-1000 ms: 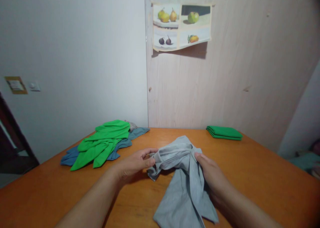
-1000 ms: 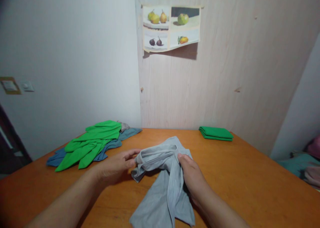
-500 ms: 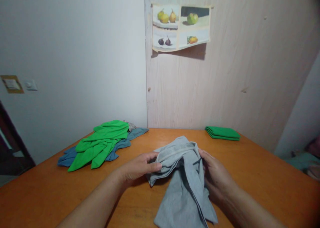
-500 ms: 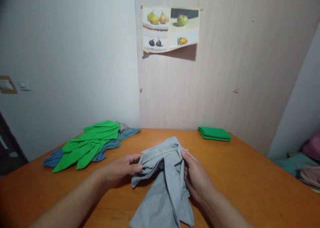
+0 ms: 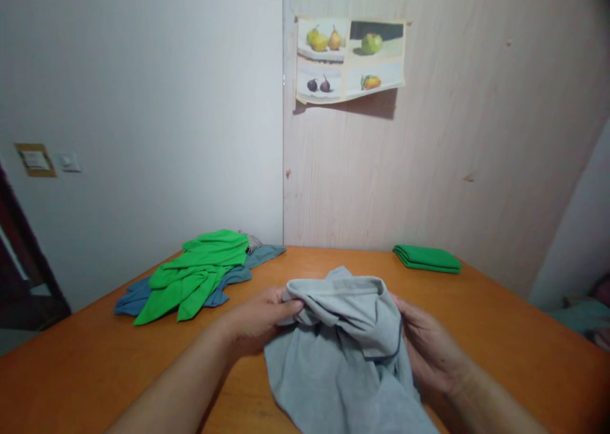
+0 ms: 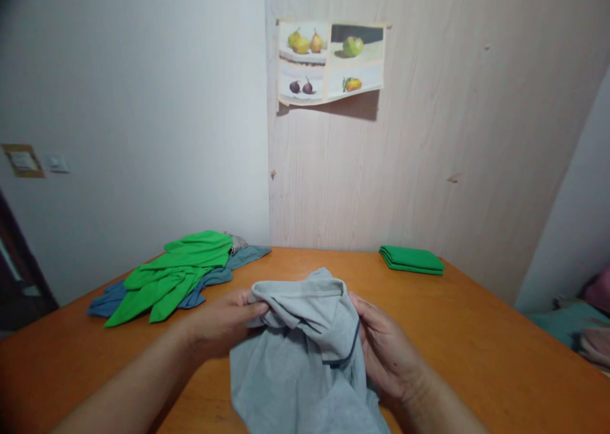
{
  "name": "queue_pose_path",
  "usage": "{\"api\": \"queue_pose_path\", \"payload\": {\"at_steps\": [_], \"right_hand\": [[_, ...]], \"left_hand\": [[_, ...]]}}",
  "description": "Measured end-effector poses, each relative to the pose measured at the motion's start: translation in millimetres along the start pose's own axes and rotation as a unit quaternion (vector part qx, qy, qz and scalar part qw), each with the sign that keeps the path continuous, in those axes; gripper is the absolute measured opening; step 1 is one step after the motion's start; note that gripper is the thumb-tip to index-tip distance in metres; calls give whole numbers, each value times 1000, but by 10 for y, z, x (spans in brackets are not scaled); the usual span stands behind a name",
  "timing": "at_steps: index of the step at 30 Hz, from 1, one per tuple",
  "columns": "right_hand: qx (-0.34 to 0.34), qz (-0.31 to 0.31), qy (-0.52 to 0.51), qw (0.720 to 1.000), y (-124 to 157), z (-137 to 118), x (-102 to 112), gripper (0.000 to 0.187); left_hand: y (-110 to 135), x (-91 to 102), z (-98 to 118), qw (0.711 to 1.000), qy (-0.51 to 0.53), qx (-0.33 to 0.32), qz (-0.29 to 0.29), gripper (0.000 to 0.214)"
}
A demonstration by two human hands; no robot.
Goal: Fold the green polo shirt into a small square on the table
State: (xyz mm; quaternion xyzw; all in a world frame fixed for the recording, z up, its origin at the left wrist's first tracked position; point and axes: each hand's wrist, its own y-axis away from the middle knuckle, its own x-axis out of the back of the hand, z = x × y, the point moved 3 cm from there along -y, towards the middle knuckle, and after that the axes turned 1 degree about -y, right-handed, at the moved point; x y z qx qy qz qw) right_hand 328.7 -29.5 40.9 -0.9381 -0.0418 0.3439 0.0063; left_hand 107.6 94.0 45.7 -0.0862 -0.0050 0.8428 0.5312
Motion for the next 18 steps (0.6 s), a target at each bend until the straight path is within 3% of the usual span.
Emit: {"api": "queue_pose_path", "payload": {"at_steps": [6, 10, 12, 15, 18], "right_hand": [[25, 41, 67, 997, 26, -54, -4, 34], [69, 123, 210, 967, -47, -43, 143, 37], [94, 163, 332, 924, -99, -39, 263, 41], [140, 221, 494, 829, -158, -43, 424, 43], [195, 261, 553, 767, -157, -68, 464, 39]], "left_hand": [[127, 45, 338, 996, 16, -13, 87, 47], [39, 183, 277, 976, -147, -22, 156, 43], [-8, 309, 220, 933, -277, -36, 226, 39], [0, 395, 273, 862, -382, -86, 323, 33], [94, 234, 467, 840, -376, -131, 368, 31]]}}
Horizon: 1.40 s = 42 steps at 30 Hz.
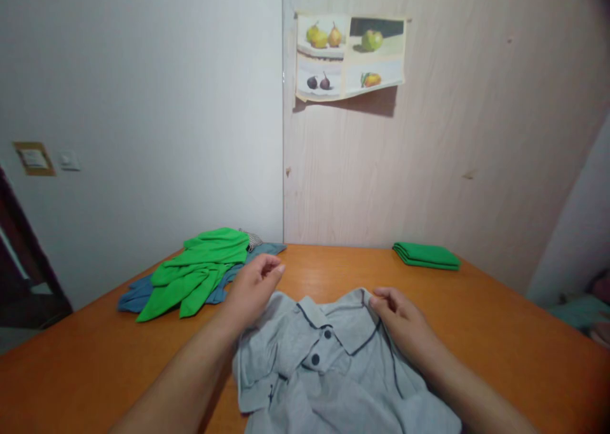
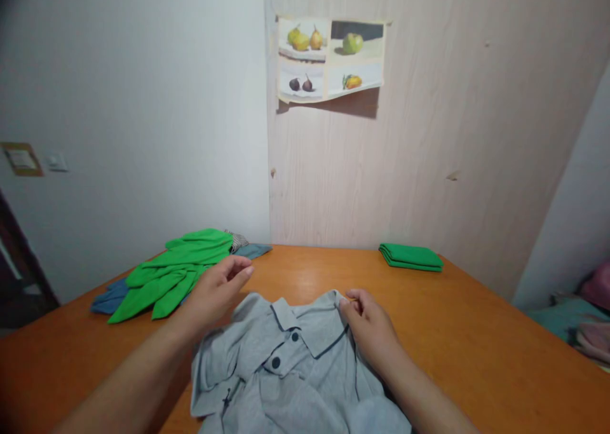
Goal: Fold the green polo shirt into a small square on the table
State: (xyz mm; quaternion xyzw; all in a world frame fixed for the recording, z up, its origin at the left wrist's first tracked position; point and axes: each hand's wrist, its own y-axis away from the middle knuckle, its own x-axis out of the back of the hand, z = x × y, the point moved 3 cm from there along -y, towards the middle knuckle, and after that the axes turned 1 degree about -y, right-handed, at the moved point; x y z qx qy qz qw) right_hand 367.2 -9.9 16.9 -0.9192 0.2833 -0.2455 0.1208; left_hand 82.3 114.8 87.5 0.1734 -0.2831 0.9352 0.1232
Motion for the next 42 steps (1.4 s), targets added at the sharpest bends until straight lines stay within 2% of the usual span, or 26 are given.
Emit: {"api": "queue_pose_path", "payload": {"at_steps": [2, 4, 6, 8, 11, 14, 19, 23, 26, 30, 34, 38, 42], "right_hand": [[36, 34, 30, 998, 28, -81, 29, 40], [76, 51, 58, 994, 89, -224, 45, 37], [110, 17, 54, 992, 171, -375, 7, 31], [128, -70, 29, 989, 262, -482, -92, 26], [137, -185, 38, 972, 374, -512, -282, 18], [138, -222, 77, 962, 413, -437, -422, 13], [107, -226, 109, 962, 410, -304, -509, 18], [102, -219, 104, 965, 404, -273, -512, 11], [103, -209, 73, 970, 389, -288, -498, 4], [59, -200, -18, 978, 374, -277, -486, 4], [19, -208, -113, 971, 377, -229, -508, 13], [5, -202, -140, 969, 382, -211, -514, 18], [25, -196, -123, 972, 387, -238, -502, 18]], "left_hand": [[110, -8, 227, 999, 30, 3, -15, 29], [256, -120, 405, 992, 59, 28, -106, 29], [405, -289, 490, 968, 56, 62, -238, 27], [484, -397, 489, 959, -9, 59, -279, 23], [482, -475, 365, 953, -122, 47, -273, 15], [442, -527, 194, 945, -181, 52, -268, 11], [463, -616, 80, 937, -175, 72, -293, 10], [513, -635, 217, 937, -117, 66, -323, 9], [533, -636, 283, 930, -112, 63, -344, 13], [511, -649, 202, 935, -116, 79, -325, 14], [499, -712, 86, 943, -74, 97, -309, 14], [505, -778, 14, 951, -28, 123, -282, 17], [515, -833, -12, 949, 10, 148, -279, 22]]}}
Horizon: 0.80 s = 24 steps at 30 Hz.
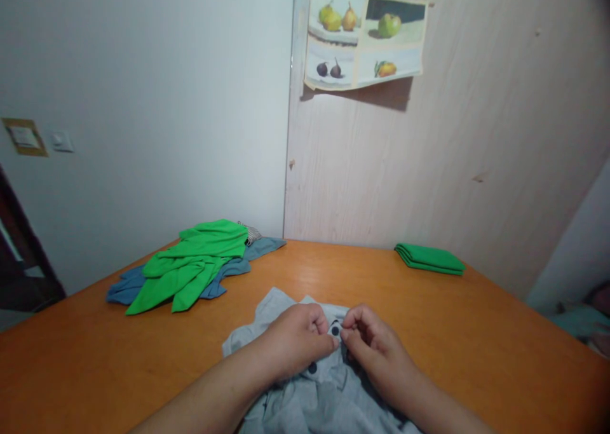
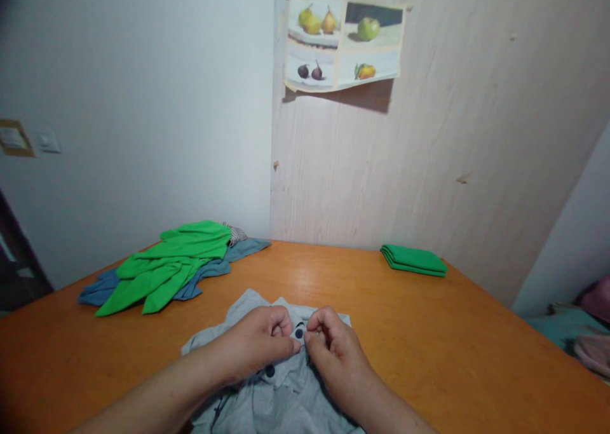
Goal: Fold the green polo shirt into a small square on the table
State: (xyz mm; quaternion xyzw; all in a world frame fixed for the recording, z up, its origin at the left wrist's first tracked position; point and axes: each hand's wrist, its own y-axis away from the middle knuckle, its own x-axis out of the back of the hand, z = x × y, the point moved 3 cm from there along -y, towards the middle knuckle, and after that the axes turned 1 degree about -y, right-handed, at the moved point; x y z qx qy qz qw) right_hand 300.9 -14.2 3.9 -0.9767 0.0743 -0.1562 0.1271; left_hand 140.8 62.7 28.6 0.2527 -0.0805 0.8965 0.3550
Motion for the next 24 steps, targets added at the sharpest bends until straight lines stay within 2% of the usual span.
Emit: {"api": "queue_pose_path", "payload": {"at_steps": [8, 24], "right_hand": [[3, 3, 49, 999, 5, -38, -1, 13], [9, 14, 104, 994, 1, -81, -24, 6]], "left_hand": [[7, 0, 65, 996, 84, -13, 9, 16], [21, -28, 29, 997, 49, -48, -19, 17]]}}
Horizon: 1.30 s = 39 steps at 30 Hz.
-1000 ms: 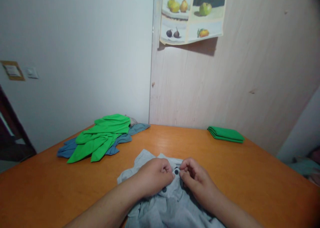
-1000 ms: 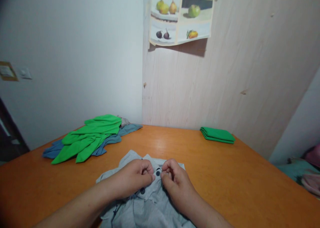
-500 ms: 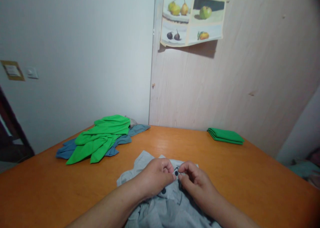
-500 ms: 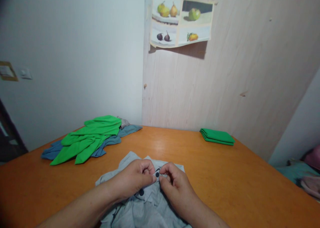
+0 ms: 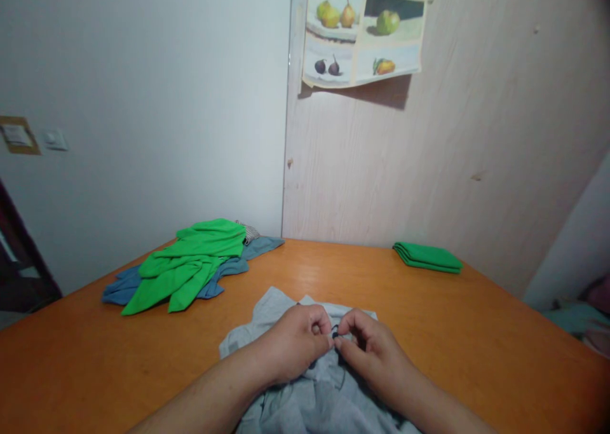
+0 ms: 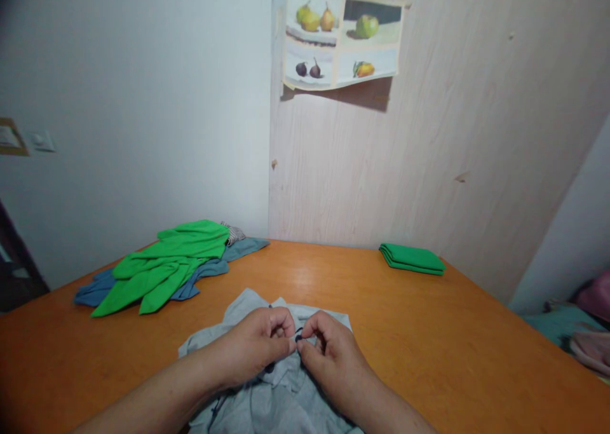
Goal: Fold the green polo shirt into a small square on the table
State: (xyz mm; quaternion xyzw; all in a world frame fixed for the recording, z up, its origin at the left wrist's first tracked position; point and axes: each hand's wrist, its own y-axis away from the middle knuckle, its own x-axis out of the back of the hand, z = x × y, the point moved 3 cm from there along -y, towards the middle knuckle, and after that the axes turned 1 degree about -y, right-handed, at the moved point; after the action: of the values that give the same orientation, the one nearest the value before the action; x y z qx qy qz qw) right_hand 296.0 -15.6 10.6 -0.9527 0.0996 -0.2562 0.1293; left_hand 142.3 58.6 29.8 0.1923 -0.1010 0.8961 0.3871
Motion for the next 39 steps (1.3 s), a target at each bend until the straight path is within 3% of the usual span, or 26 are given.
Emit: {"api": "queue_pose_path", "payload": {"at_steps": [23, 39], "right_hand": [[44, -5, 141, 989, 38, -44, -13, 4], [116, -23, 129, 985, 30, -119, 37, 13]], "left_hand": [[35, 8, 106, 996, -83, -9, -28, 16], [-5, -1, 1, 1000, -8, -1, 12, 4]]}}
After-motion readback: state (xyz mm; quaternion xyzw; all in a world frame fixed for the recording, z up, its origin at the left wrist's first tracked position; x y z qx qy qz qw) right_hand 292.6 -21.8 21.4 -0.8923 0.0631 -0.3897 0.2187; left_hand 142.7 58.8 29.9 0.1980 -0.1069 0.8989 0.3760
